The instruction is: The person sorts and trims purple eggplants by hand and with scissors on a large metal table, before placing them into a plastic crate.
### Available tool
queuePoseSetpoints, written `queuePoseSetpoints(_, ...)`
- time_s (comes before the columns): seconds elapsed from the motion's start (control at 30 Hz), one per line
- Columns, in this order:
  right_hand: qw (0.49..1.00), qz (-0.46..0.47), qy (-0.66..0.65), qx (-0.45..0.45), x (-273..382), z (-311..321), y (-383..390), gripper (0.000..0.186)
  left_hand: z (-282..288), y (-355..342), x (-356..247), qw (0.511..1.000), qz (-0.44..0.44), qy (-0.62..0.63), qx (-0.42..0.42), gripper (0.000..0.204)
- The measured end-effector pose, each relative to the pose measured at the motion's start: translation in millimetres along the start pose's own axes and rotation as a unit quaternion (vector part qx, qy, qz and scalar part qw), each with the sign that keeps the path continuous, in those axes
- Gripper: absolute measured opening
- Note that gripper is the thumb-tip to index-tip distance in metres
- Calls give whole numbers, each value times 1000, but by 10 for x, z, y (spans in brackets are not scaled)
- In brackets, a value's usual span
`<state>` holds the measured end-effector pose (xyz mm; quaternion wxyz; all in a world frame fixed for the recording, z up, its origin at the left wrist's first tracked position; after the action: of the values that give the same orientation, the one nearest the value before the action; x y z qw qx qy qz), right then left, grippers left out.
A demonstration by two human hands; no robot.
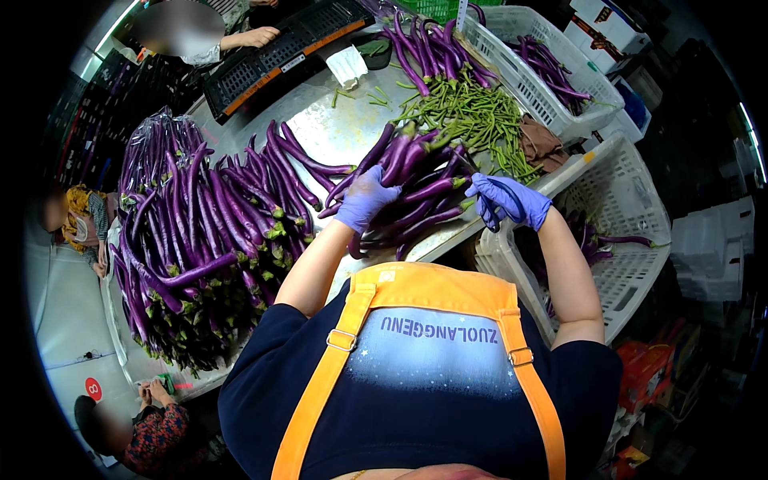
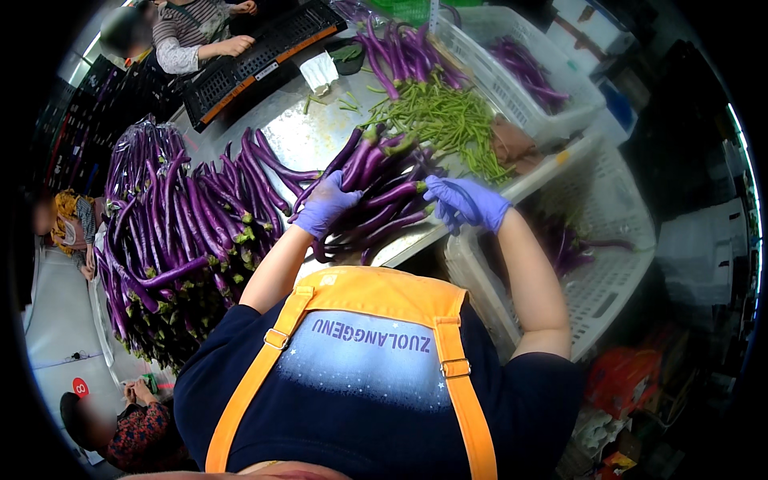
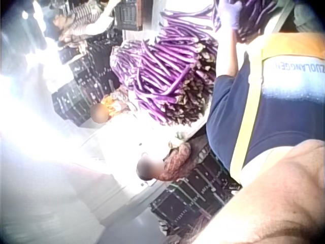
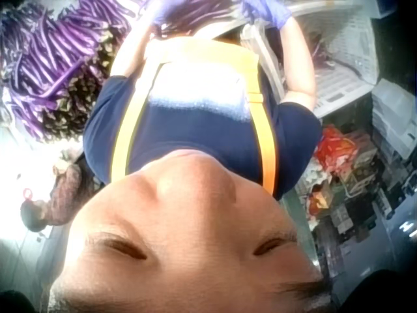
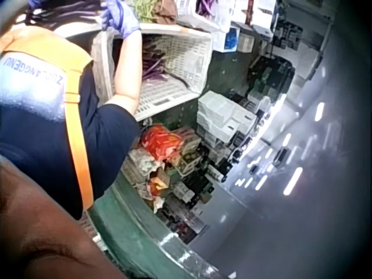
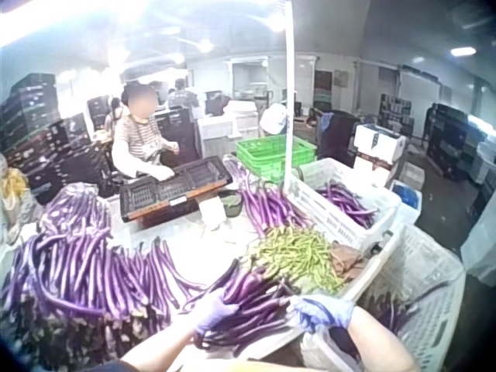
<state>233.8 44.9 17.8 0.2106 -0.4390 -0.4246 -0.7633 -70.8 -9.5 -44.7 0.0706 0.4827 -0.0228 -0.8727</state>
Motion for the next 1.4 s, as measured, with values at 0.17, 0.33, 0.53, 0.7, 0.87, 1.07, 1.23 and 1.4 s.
queuePoseSetpoints(0.17,999,-7,49,20,-23,-127,-114,70,86,106,-149,999,-22,13,-35,49)
queuePoseSetpoints(0.33,999,-51,10,5,24,-113,-325,82,-15,192,-194,997,-66,2,-25,47)
queuePoseSetpoints(0.53,998,-47,-36,-22,31,-151,-426,71,-62,252,-325,991,-116,-67,-18,41)
queuePoseSetpoints(0.7,977,-127,-110,-130,-161,13,-351,54,-333,294,-320,967,-182,-180,5,37)
queuePoseSetpoints(0.87,966,-40,-23,-256,-46,454,-139,52,-520,283,-70,971,-179,-121,98,58)
queuePoseSetpoints(1.07,977,21,-42,-207,-218,395,-137,44,43,-326,504,933,-152,-279,-171,22)
queuePoseSetpoints(1.23,979,17,-47,-198,-309,290,-190,35,352,-628,672,943,-93,-303,-104,25)
queuePoseSetpoints(1.4,983,-20,-52,-174,-333,197,-255,40,97,-554,451,918,-88,-386,8,50)
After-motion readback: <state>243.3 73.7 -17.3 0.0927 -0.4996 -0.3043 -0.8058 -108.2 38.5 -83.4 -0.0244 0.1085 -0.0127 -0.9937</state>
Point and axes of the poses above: each hand's wrist, its own y-axis away from the middle knuckle, its own z-axis out of the back of the hand, x = y × z, the point moved 4 cm from there along -y, towards the middle knuckle, and after that the axes turned 11 degrees about y, right-handed, at the moved point
